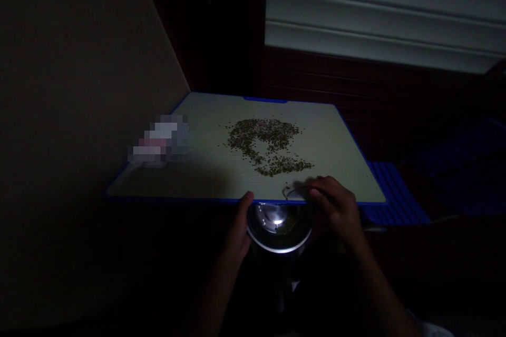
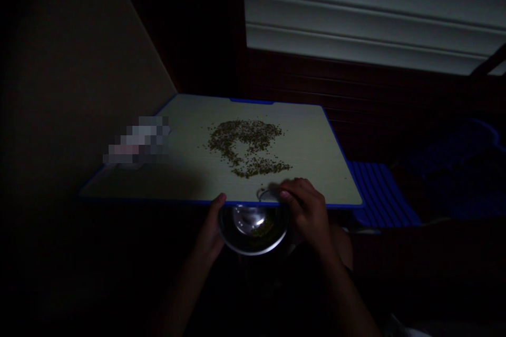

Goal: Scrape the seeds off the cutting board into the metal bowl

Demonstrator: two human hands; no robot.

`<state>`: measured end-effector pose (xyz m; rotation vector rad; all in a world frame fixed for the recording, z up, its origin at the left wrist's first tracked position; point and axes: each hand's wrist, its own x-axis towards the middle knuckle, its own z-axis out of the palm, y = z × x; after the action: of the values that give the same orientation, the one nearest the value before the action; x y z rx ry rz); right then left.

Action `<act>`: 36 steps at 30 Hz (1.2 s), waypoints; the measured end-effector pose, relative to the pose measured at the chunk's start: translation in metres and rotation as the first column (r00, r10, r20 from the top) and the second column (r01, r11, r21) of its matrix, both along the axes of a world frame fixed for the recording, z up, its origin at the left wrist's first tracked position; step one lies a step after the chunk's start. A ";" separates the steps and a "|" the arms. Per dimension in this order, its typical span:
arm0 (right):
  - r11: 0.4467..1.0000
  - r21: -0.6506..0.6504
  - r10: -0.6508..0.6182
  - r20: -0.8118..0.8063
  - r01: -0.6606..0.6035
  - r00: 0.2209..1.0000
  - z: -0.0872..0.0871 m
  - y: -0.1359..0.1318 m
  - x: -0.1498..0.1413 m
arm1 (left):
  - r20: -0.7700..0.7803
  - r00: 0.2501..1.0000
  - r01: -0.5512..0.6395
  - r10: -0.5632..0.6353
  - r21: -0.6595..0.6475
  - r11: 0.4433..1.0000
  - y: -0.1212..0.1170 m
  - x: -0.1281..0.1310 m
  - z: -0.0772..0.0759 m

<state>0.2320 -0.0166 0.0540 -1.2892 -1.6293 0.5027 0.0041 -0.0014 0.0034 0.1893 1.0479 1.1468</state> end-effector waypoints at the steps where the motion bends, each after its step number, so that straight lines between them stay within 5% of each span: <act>1: 1.000 -0.006 0.013 -0.004 -0.013 1.000 0.000 0.000 0.000 | -0.003 1.000 0.007 -0.007 0.004 1.000 0.000 0.000 -0.001; 7: 0.999 -0.021 0.029 -0.025 -0.029 0.999 0.002 -0.002 0.001 | -0.012 1.000 -0.004 0.004 0.009 1.000 -0.001 -0.001 -0.006; 14: 0.988 0.030 -0.148 -0.023 0.149 0.989 0.000 0.002 -0.001 | 0.001 0.998 -0.065 0.065 0.027 0.997 -0.002 0.001 0.006; 36: 1.000 0.023 0.002 0.007 -0.002 1.000 -0.001 0.000 0.001 | -0.014 1.000 -0.004 0.004 -0.004 1.000 -0.001 0.000 -0.001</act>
<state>0.2334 -0.0164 0.0535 -1.2736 -1.6377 0.4793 0.0036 -0.0025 0.0029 0.1927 1.0633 1.1483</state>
